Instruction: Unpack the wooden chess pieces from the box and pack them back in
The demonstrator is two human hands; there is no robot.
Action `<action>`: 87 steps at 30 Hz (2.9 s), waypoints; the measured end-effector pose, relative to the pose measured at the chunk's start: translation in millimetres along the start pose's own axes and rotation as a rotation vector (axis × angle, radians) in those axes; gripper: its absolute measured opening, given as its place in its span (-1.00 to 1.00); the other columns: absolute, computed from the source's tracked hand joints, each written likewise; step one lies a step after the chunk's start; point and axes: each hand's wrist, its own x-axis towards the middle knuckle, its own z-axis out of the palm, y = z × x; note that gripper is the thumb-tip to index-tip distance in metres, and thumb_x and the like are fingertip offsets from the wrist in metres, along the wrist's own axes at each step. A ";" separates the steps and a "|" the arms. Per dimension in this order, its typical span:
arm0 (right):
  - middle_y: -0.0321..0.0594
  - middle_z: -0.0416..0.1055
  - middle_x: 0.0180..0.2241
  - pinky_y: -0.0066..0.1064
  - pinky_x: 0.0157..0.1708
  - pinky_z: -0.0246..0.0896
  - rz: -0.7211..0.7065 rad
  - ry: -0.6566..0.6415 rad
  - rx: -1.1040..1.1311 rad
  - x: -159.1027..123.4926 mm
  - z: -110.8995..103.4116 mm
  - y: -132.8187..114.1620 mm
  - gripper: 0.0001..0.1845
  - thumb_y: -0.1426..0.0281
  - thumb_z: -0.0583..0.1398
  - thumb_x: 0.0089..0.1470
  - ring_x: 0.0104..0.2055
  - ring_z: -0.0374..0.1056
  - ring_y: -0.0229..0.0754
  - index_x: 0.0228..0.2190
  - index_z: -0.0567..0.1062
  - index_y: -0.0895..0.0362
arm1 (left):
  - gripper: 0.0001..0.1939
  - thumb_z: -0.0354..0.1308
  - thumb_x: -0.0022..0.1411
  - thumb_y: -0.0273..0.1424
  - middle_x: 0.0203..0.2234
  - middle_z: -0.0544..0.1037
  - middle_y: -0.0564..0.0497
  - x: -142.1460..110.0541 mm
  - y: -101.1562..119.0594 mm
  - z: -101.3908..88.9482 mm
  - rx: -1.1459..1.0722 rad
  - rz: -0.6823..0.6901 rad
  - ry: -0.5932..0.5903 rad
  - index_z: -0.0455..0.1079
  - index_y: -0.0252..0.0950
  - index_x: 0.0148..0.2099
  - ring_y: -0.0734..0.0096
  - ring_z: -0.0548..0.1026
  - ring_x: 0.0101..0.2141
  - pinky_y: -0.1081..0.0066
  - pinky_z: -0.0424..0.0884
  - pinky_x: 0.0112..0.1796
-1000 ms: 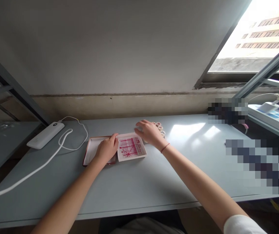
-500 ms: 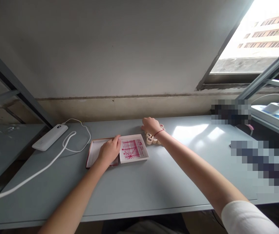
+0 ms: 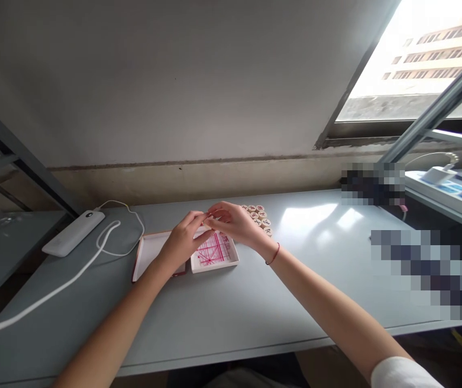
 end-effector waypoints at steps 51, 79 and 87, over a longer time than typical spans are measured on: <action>-0.13 0.49 -0.30 -0.45 -0.42 0.04 -0.062 -0.163 -0.835 5.8 55.6 29.3 -0.81 0.48 0.04 0.16 -0.27 0.40 -0.11 -0.17 0.33 0.10 | -0.53 0.09 0.11 -0.36 -0.03 0.48 -0.10 -22.0 -22.8 10.6 0.269 -0.344 -0.238 0.34 -0.19 0.10 -0.04 0.31 -0.02 0.13 0.23 -0.09; 0.00 0.50 -0.22 -0.31 -0.34 0.27 0.434 0.018 -0.978 64.8 -58.0 62.8 -0.66 0.42 0.28 -0.16 -0.20 0.43 0.04 -0.23 0.54 0.14 | -0.65 0.05 0.26 -0.17 -0.12 0.52 -0.10 -8.4 -6.1 17.3 0.366 -0.257 -0.110 0.42 -0.19 0.00 0.09 0.38 -0.11 0.15 0.23 -0.15; -0.10 0.50 -0.17 -0.43 -0.30 0.28 0.256 0.060 -0.779 63.7 -62.6 53.3 -0.66 0.39 0.24 -0.07 -0.19 0.44 -0.10 -0.17 0.51 0.13 | -0.66 0.04 0.29 -0.20 -0.14 0.50 -0.09 -1.7 2.1 15.8 0.258 -0.119 -0.019 0.38 -0.21 0.03 0.14 0.41 -0.10 0.17 0.30 -0.08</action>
